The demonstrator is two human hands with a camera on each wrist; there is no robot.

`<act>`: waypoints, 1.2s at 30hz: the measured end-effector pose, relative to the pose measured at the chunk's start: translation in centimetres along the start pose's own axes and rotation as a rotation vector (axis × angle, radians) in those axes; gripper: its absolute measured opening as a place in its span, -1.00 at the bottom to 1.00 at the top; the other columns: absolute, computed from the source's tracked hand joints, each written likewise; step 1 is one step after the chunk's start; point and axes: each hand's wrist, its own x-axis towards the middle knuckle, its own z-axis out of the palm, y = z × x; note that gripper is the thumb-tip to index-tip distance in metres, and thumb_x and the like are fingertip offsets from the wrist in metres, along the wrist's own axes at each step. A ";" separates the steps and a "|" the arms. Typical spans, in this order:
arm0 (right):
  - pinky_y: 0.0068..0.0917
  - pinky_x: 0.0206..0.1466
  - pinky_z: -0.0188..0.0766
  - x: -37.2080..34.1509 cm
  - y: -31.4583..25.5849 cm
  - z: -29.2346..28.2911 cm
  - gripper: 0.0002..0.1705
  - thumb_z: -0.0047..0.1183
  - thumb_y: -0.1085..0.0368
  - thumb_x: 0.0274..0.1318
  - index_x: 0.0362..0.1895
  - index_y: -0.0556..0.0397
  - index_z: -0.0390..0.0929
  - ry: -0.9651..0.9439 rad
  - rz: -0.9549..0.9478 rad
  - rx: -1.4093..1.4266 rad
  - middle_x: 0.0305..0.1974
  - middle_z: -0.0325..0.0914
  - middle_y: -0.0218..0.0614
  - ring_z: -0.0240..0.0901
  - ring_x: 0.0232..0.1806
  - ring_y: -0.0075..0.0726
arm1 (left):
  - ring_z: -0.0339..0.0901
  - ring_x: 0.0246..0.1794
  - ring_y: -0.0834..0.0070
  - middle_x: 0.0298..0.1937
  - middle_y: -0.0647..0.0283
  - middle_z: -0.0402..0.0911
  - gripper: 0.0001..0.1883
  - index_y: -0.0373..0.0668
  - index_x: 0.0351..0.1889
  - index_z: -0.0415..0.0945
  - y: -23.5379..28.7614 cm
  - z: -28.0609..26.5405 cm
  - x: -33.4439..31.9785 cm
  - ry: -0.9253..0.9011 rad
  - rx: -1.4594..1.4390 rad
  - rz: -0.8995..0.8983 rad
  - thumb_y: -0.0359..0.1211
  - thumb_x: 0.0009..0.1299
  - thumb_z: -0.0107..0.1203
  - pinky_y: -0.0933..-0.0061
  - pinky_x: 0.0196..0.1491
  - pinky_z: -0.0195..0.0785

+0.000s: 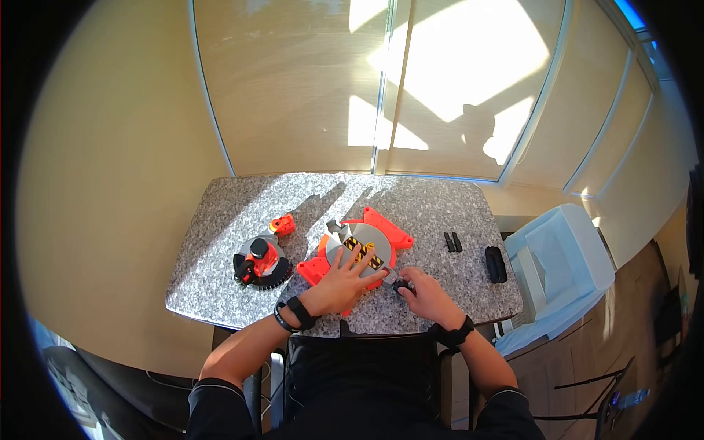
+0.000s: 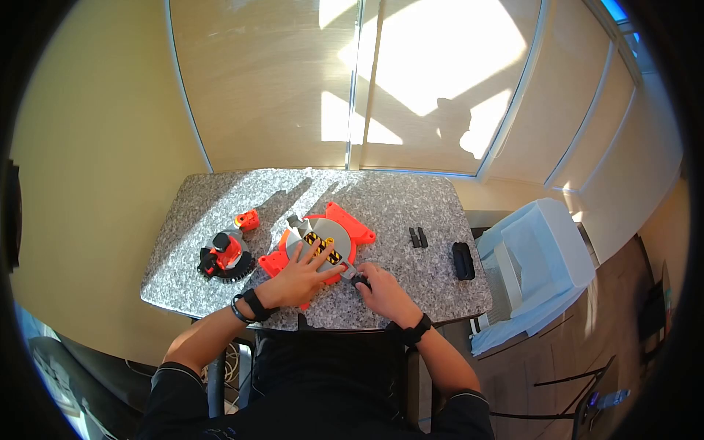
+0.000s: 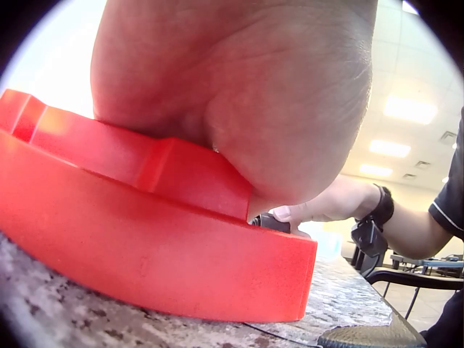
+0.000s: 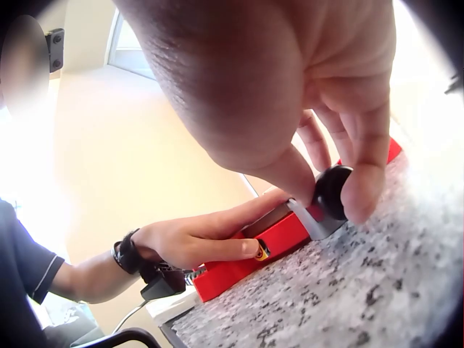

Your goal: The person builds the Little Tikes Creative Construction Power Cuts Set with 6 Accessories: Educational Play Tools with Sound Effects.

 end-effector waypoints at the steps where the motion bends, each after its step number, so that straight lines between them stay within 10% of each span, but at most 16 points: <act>1: -0.10 0.05 0.60 0.0 0.1 0.0 -0.52 0.28 0.39 0.21 0.19 0.17 0.43 0.000 0.000 0.000 -0.02 0.63 0.08 0.66 0.01 0.17 | -0.17 0.70 -0.32 0.73 -0.07 -0.09 -0.23 0.36 0.65 0.17 0.0 0.0 0.0 -0.005 0.004 0.000 -0.35 0.49 0.14 -0.57 0.55 -0.28; 13: -0.29 -0.07 0.63 0.1 -1.4 -0.9 -0.44 0.38 0.36 0.15 0.18 0.17 0.43 -0.048 0.075 0.012 0.02 0.53 -0.04 0.64 -0.06 0.00 | -0.21 0.70 -0.36 0.73 -0.08 -0.14 -0.18 0.36 0.65 0.13 -0.2 0.2 0.0 0.001 -0.021 0.013 -0.40 0.45 0.14 -0.64 0.52 -0.26; 15: -0.04 0.14 0.54 0.1 -1.3 -0.8 -0.49 0.31 0.33 0.20 0.18 0.14 0.41 -0.064 0.116 0.058 0.05 0.55 0.05 0.60 0.08 0.17 | -0.21 0.70 -0.36 0.73 -0.09 -0.13 -0.18 0.36 0.65 0.13 -0.2 0.1 0.0 -0.002 -0.023 0.010 -0.41 0.45 0.14 -0.64 0.52 -0.27; 22: -0.05 0.05 0.60 -0.1 0.3 0.1 -0.55 0.25 0.36 0.26 0.18 0.15 0.43 -0.012 0.047 0.048 -0.07 0.64 0.07 0.65 -0.03 0.19 | -0.17 0.71 -0.31 0.74 -0.04 -0.11 -0.22 0.36 0.65 0.16 0.0 -0.2 0.0 -0.010 -0.002 -0.008 -0.36 0.48 0.14 -0.57 0.55 -0.28; 30: -0.32 -0.12 0.62 0.0 -0.9 -0.8 -0.41 0.40 0.34 0.13 0.21 0.13 0.45 -0.045 0.055 0.011 0.06 0.52 -0.06 0.65 -0.22 -0.17 | -0.22 0.70 -0.35 0.73 -0.10 -0.13 -0.21 0.37 0.65 0.13 -0.2 0.0 0.0 -0.014 -0.032 0.008 -0.39 0.48 0.12 -0.63 0.53 -0.31; 36: -0.18 -0.01 0.61 -0.1 0.1 -0.2 -0.47 0.34 0.34 0.20 0.21 0.13 0.44 0.001 -0.012 0.010 0.00 0.62 0.03 0.68 -0.13 0.06 | -0.18 0.71 -0.32 0.74 -0.06 -0.12 -0.23 0.37 0.65 0.14 0.0 0.0 0.1 -0.020 0.015 -0.008 -0.34 0.50 0.13 -0.57 0.55 -0.28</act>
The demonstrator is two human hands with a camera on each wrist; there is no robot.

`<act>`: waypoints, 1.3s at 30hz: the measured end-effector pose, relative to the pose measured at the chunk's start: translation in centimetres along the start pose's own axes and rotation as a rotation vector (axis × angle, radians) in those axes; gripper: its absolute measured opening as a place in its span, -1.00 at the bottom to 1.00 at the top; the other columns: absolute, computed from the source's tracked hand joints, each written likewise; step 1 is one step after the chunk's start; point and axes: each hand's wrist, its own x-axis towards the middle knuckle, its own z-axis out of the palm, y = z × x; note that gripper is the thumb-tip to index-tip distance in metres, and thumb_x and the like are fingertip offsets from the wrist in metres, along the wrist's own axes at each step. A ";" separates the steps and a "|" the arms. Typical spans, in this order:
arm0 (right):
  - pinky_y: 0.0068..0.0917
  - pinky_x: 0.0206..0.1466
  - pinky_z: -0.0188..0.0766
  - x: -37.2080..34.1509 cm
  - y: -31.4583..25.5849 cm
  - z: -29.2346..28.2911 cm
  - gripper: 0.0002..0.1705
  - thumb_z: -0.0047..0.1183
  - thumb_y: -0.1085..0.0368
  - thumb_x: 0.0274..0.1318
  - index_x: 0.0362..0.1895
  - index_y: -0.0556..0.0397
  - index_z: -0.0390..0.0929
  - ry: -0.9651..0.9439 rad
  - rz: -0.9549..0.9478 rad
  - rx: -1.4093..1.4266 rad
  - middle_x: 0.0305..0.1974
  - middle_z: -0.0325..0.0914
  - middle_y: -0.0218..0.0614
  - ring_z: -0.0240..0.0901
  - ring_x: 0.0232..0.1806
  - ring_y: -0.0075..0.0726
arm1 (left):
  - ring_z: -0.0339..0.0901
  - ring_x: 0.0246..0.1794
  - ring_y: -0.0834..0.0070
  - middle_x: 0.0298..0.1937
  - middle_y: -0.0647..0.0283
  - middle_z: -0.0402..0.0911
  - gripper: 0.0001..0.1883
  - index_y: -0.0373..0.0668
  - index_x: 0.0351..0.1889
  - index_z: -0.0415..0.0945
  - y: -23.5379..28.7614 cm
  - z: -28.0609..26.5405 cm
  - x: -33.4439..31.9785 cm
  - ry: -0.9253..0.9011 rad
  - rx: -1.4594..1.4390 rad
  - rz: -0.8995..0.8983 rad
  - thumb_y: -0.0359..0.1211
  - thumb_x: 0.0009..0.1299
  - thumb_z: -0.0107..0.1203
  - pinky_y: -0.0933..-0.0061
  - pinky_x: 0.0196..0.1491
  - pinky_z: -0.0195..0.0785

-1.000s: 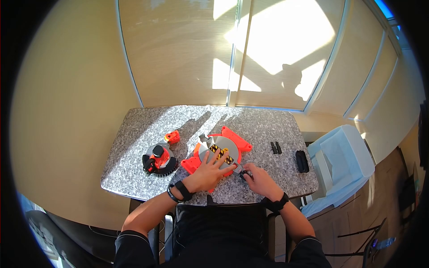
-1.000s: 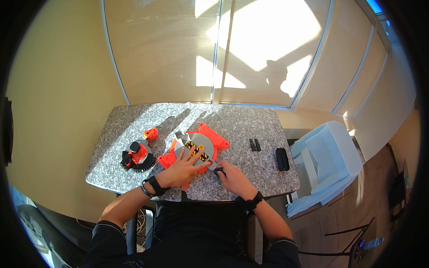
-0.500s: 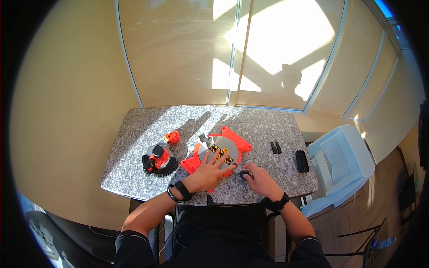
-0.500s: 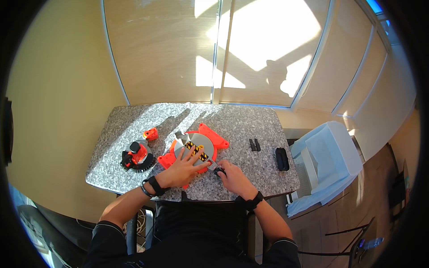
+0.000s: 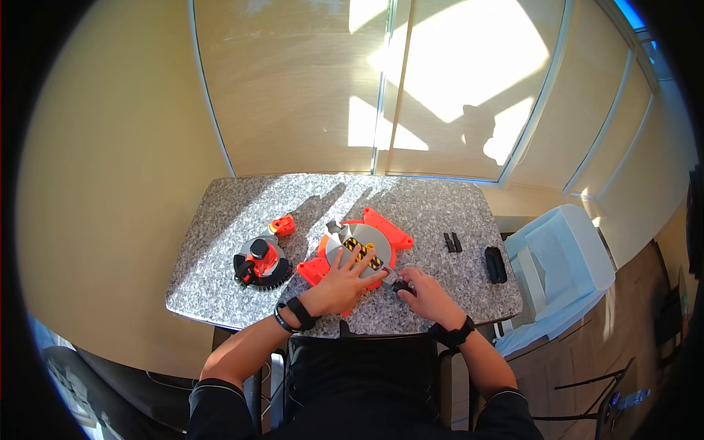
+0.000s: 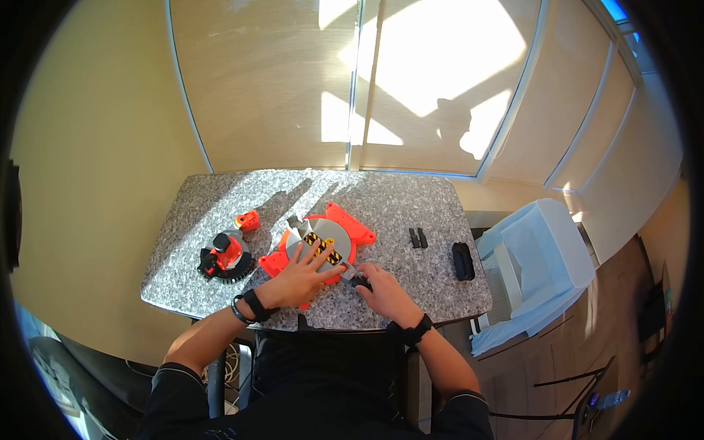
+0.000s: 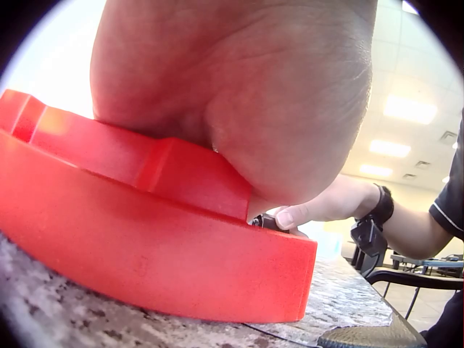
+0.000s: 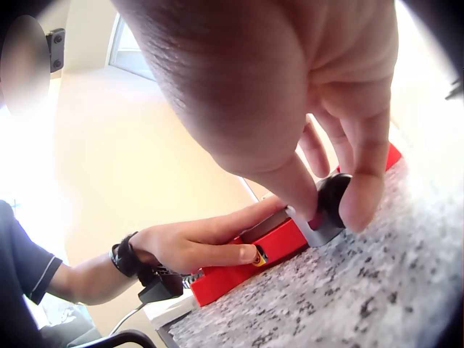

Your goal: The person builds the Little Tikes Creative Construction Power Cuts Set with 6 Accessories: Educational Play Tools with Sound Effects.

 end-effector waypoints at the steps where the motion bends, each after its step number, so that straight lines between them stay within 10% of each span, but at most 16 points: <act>1: -0.18 -0.01 0.61 -0.1 0.3 0.1 -0.47 0.34 0.34 0.20 0.21 0.13 0.44 0.001 0.001 0.000 0.00 0.62 0.03 0.68 -0.13 0.06 | -0.18 0.71 -0.31 0.74 -0.06 -0.12 -0.23 0.37 0.65 0.14 0.0 0.0 0.0 -0.001 0.003 -0.001 -0.34 0.50 0.13 -0.56 0.55 -0.28; 39: -0.06 0.09 0.58 0.4 -1.4 -0.3 -0.48 0.44 0.33 0.02 0.04 0.10 0.48 -0.057 0.142 -0.017 -0.02 0.55 -0.06 0.61 0.04 0.17 | -0.18 0.70 -0.33 0.73 -0.06 -0.11 -0.21 0.37 0.66 0.14 0.0 0.0 -0.1 0.010 -0.012 0.011 -0.35 0.48 0.13 -0.57 0.55 -0.27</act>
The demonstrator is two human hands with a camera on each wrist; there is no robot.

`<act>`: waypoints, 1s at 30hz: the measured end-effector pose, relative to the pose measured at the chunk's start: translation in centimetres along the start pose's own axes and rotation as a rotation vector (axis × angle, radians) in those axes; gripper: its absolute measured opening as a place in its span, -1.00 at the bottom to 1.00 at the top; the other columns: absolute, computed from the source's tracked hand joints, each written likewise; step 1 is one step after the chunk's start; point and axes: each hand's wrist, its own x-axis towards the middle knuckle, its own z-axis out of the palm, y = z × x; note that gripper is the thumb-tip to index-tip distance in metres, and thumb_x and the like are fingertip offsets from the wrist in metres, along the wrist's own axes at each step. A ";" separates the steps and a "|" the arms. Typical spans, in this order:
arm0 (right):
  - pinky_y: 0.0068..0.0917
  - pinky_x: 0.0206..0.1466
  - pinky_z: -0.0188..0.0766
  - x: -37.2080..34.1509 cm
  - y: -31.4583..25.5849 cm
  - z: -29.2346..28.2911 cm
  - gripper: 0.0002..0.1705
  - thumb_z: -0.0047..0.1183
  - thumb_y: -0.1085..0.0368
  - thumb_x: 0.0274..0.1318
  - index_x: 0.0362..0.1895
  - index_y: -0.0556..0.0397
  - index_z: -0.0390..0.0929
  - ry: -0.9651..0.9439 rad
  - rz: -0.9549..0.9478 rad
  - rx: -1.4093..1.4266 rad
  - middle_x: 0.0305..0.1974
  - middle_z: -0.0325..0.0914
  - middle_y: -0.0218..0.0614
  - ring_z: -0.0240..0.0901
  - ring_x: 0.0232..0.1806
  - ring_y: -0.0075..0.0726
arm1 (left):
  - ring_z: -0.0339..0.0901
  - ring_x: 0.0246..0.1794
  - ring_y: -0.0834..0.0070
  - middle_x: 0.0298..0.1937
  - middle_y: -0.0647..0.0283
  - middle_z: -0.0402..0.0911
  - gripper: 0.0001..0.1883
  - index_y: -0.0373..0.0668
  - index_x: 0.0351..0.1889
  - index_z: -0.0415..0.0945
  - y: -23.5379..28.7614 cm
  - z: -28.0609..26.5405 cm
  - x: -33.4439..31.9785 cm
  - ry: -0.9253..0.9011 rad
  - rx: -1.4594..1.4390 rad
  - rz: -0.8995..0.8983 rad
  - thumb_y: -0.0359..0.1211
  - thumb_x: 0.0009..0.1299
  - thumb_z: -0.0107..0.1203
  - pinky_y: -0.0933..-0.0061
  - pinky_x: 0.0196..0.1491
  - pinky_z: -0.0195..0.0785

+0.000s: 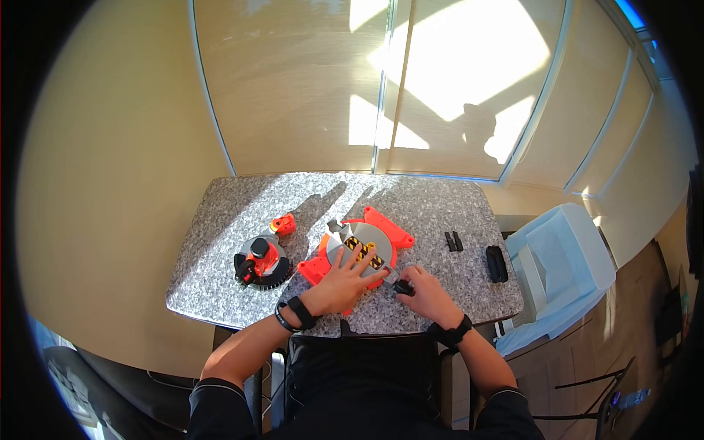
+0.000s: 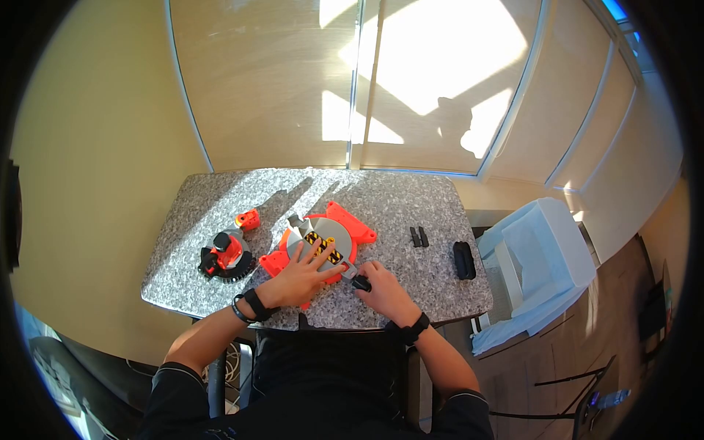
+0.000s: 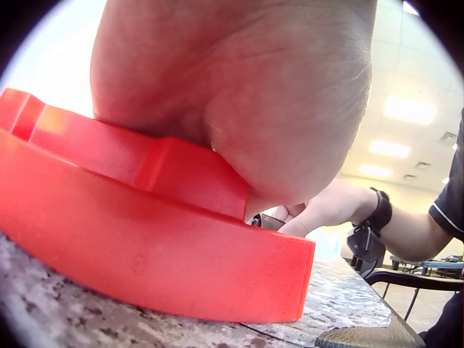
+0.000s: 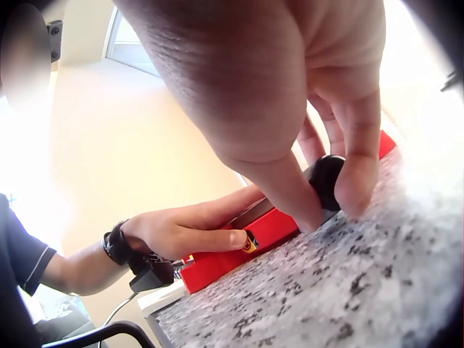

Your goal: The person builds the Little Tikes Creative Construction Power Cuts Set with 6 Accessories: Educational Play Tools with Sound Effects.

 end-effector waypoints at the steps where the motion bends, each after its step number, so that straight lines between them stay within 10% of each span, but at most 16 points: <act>1: -0.06 0.09 0.58 0.0 0.0 0.0 -0.48 0.44 0.33 0.02 0.04 0.10 0.48 -0.001 0.000 0.000 -0.02 0.55 -0.06 0.61 0.04 0.17 | -0.18 0.70 -0.33 0.73 -0.07 -0.11 -0.21 0.36 0.66 0.14 0.0 0.0 0.0 0.007 -0.012 0.003 -0.36 0.47 0.14 -0.57 0.55 -0.27; 30: -0.02 0.09 0.53 -0.3 1.0 0.6 -0.63 0.29 0.29 0.20 0.04 0.16 0.57 0.012 -0.054 -0.016 -0.08 0.61 0.04 0.59 -0.01 0.25 | -0.22 0.71 -0.32 0.73 -0.07 -0.11 -0.27 0.32 0.64 0.16 0.1 0.0 0.1 -0.010 -0.020 -0.013 -0.35 0.52 0.08 -0.59 0.55 -0.33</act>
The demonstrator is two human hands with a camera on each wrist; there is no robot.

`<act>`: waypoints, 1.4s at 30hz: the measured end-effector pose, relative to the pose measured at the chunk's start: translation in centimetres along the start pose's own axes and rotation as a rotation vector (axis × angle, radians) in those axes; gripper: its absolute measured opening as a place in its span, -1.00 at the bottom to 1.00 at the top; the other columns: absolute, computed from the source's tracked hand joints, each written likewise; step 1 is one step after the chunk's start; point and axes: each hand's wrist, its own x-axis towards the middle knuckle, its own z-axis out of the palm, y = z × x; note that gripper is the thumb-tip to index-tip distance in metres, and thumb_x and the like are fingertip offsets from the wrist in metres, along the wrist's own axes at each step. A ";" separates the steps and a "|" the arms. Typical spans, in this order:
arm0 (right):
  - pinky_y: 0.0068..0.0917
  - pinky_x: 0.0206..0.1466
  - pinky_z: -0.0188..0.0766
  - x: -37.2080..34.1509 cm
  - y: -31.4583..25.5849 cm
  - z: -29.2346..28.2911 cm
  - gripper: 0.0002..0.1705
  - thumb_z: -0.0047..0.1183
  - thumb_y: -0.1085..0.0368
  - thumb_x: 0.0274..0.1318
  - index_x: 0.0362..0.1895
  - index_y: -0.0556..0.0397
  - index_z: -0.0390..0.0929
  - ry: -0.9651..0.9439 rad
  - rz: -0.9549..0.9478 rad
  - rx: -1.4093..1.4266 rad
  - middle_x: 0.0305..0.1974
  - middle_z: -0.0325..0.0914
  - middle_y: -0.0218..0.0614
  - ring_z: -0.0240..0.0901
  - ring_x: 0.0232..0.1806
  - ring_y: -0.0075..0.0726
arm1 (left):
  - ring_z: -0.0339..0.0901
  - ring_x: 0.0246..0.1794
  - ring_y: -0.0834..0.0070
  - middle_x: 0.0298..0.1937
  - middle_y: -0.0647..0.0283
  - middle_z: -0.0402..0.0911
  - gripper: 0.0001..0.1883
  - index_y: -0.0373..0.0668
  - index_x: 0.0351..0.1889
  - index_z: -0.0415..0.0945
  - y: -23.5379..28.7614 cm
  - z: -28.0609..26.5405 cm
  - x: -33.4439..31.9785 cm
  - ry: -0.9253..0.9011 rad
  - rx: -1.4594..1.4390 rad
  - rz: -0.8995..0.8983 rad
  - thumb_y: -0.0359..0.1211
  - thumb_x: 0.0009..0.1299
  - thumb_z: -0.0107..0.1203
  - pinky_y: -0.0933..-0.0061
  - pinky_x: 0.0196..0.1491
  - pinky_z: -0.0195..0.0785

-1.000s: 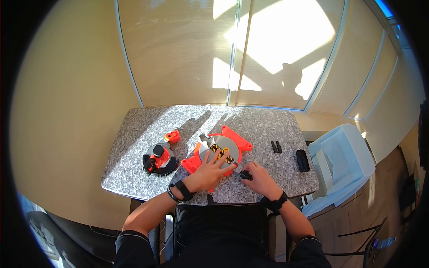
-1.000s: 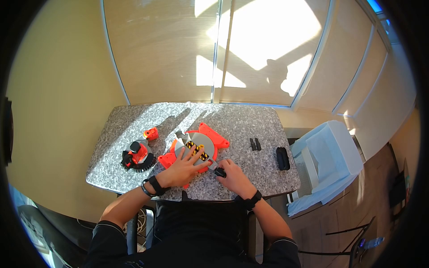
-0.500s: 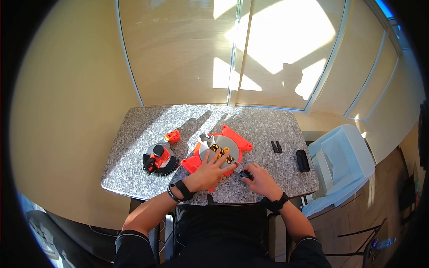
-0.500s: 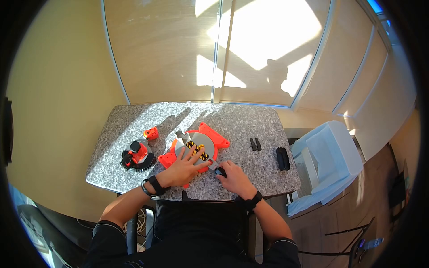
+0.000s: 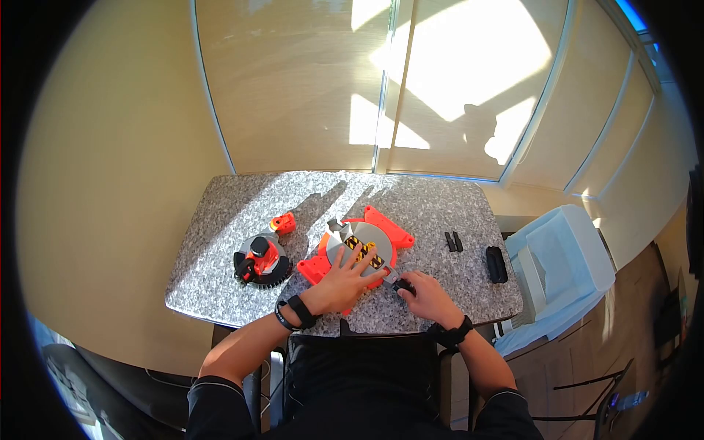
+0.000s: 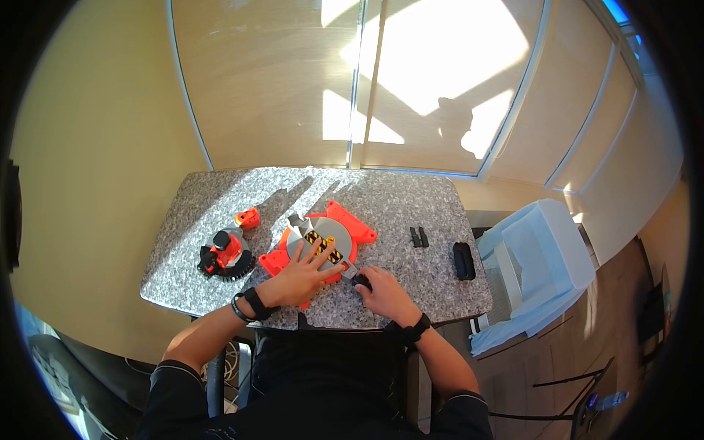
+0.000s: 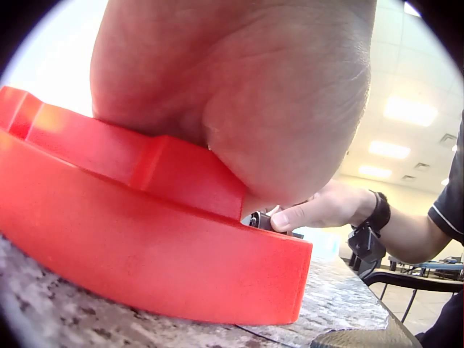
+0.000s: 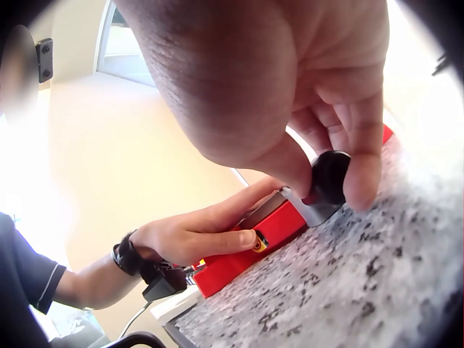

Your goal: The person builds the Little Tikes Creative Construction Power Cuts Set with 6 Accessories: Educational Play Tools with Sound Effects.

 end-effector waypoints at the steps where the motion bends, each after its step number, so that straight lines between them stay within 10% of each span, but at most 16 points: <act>1: -0.02 0.09 0.53 0.0 -0.1 0.0 -0.63 0.29 0.29 0.20 0.04 0.16 0.57 0.000 0.000 0.000 -0.08 0.61 0.04 0.59 -0.01 0.25 | -0.22 0.71 -0.32 0.73 -0.08 -0.11 -0.28 0.31 0.63 0.17 0.0 0.0 0.0 0.011 -0.012 0.001 -0.36 0.52 0.08 -0.59 0.55 -0.33; 26: -0.13 -0.04 0.59 0.3 0.0 0.0 -0.61 0.36 0.22 0.19 0.00 0.19 0.65 0.021 0.067 0.084 -0.15 0.66 -0.04 0.66 -0.16 0.08 | -0.23 0.71 -0.33 0.74 -0.05 -0.14 -0.19 0.33 0.68 0.08 -0.1 0.0 0.0 0.000 0.000 0.005 -0.38 0.48 0.11 -0.59 0.55 -0.34; 42: -0.19 -0.03 0.61 0.6 -0.4 -0.3 -0.51 0.46 0.15 0.10 -0.02 0.19 0.59 -0.007 0.112 0.116 -0.09 0.62 -0.06 0.67 -0.14 0.00 | -0.24 0.72 -0.26 0.73 -0.07 -0.10 -0.14 -0.01 0.72 -0.10 0.0 0.0 0.1 0.016 -0.016 -0.025 -0.26 0.52 0.12 -0.54 0.57 -0.33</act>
